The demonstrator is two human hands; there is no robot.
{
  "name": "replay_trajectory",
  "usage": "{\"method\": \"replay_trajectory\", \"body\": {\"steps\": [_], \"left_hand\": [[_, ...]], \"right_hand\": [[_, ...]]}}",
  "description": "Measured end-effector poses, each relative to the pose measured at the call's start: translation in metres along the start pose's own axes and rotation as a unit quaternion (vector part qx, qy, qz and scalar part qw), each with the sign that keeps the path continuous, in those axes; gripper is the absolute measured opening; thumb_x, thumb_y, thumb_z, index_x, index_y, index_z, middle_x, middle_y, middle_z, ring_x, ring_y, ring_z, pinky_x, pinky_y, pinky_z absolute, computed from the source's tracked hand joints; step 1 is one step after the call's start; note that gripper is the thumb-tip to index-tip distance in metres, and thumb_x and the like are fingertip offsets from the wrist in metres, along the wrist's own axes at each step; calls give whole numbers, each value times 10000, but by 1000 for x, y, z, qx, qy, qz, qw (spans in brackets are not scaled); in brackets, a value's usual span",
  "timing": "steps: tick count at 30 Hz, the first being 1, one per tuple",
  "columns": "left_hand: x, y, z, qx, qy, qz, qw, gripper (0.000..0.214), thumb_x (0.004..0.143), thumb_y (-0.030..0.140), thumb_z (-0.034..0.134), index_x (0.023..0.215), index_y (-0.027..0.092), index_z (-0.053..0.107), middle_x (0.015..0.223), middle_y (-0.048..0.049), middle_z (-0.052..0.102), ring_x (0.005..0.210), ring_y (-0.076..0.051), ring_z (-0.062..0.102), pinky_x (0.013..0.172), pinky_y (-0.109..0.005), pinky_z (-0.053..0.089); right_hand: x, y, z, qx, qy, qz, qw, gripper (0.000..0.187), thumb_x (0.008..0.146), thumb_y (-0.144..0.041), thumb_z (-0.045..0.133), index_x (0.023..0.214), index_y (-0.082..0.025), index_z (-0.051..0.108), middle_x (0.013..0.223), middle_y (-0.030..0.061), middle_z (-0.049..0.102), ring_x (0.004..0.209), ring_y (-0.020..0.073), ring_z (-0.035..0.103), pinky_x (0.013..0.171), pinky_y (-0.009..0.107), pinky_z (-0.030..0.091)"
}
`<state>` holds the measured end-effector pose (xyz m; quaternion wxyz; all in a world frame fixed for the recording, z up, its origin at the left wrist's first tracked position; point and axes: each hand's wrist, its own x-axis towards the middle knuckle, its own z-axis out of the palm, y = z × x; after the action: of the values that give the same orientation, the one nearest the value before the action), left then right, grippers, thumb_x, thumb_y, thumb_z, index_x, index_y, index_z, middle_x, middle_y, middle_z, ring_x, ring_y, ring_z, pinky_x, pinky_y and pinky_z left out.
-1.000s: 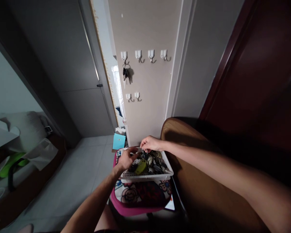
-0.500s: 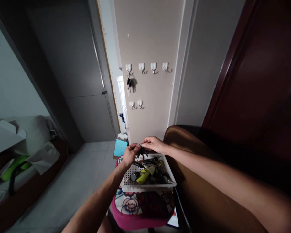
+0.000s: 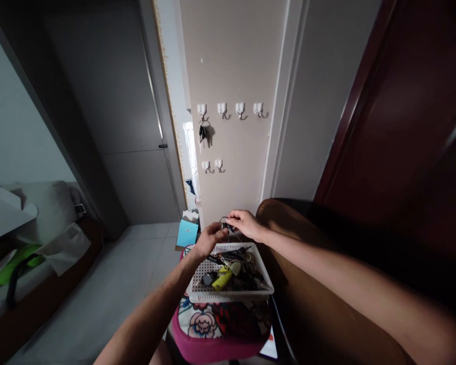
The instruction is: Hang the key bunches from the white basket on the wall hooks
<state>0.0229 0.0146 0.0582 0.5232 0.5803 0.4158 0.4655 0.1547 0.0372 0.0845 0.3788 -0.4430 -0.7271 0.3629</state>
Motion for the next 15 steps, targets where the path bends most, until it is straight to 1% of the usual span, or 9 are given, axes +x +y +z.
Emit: {"method": "replay_trajectory", "body": {"steps": [2,8,12,15], "left_hand": [[-1,-2,2,6,-15,-5,1000,336,556,351,541,795,116,523,644,-7,548,607,-96,484,530,-191,354],[-2,-1,7,-31,-1,-11,999,332,554,361,540,777,118,508,643,0,551,564,-83,494,512,-186,367],[-1,3,7,-45,3,-8,999,346,572,356,526,823,120,500,663,-13,563,573,-89,507,523,-196,384],[2,3,5,-31,22,-1,999,332,594,338,508,841,117,496,665,-21,563,555,-79,499,504,-185,378]], "right_hand": [[1,0,0,13,8,7,1000,171,608,-298,450,628,-131,480,534,-34,433,473,58,388,467,183,332],[-1,-5,-1,34,9,17,999,196,612,-312,453,655,-124,493,538,-33,435,491,60,395,473,187,340],[-3,-9,-3,47,-17,18,999,262,621,-348,455,737,-121,513,607,-11,480,545,71,433,470,184,347],[-5,-9,-1,82,-62,46,994,292,660,-349,416,853,-141,486,632,-1,506,551,78,471,458,184,358]]}}
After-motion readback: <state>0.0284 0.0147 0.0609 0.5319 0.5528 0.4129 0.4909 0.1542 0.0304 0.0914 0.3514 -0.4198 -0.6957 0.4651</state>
